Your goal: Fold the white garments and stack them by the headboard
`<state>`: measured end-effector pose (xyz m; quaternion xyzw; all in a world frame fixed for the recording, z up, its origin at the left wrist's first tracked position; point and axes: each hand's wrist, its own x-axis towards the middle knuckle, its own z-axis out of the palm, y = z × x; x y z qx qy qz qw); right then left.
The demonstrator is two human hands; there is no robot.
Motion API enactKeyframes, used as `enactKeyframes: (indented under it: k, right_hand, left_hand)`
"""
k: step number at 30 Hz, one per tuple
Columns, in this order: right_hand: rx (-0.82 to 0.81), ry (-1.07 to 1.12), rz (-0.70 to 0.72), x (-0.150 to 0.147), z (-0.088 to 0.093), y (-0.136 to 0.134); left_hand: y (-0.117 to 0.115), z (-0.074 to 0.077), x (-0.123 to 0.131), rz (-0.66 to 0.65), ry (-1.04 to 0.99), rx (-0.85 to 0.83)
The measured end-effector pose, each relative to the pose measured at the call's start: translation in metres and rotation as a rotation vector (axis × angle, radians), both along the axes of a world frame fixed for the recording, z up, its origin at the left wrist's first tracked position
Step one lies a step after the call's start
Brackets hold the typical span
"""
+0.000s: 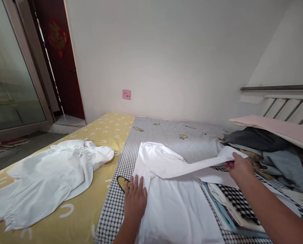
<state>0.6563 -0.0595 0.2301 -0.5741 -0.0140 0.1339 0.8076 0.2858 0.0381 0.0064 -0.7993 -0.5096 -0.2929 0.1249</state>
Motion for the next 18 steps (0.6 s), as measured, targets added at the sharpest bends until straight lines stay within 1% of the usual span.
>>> enactKeyframes:
  k: [2, 5, 7, 9, 11, 13, 15, 16, 18]
  right_hand:
    - [0.001, 0.061, 0.044, -0.017, 0.0, 0.01]
    - [0.028, 0.083, 0.203, -0.052, 0.005, 0.036]
    - [0.072, 0.058, 0.32, -0.077, 0.012, 0.059]
    - [0.123, 0.002, 0.445, -0.103, 0.023, 0.084]
    - [0.187, -0.116, 0.614, -0.128, 0.032, 0.109]
    - [0.235, -0.221, 0.749, -0.151, 0.037, 0.132]
    - [0.245, -0.258, 0.82, -0.172, 0.034, 0.15]
    - [0.236, -0.255, 0.838, -0.181, 0.029, 0.156]
    - [0.197, -0.241, 0.852, -0.195, 0.011, 0.165]
  left_hand:
    - [-0.001, 0.001, 0.0, -0.009, -0.009, -0.018]
    - [-0.001, 0.003, 0.0, -0.019, -0.019, -0.029]
    - [-0.002, 0.004, 0.0, -0.019, -0.028, -0.036]
    - [-0.003, 0.004, 0.0, -0.014, -0.048, -0.051]
    - [-0.003, 0.004, 0.001, -0.011, -0.07, -0.063]
    - [-0.004, 0.003, 0.001, -0.013, -0.084, -0.062]
    - [-0.004, 0.002, 0.002, -0.012, -0.091, -0.056]
    - [-0.004, 0.001, 0.002, -0.012, -0.09, -0.055]
    - [-0.005, 0.001, 0.003, -0.01, -0.084, -0.061]
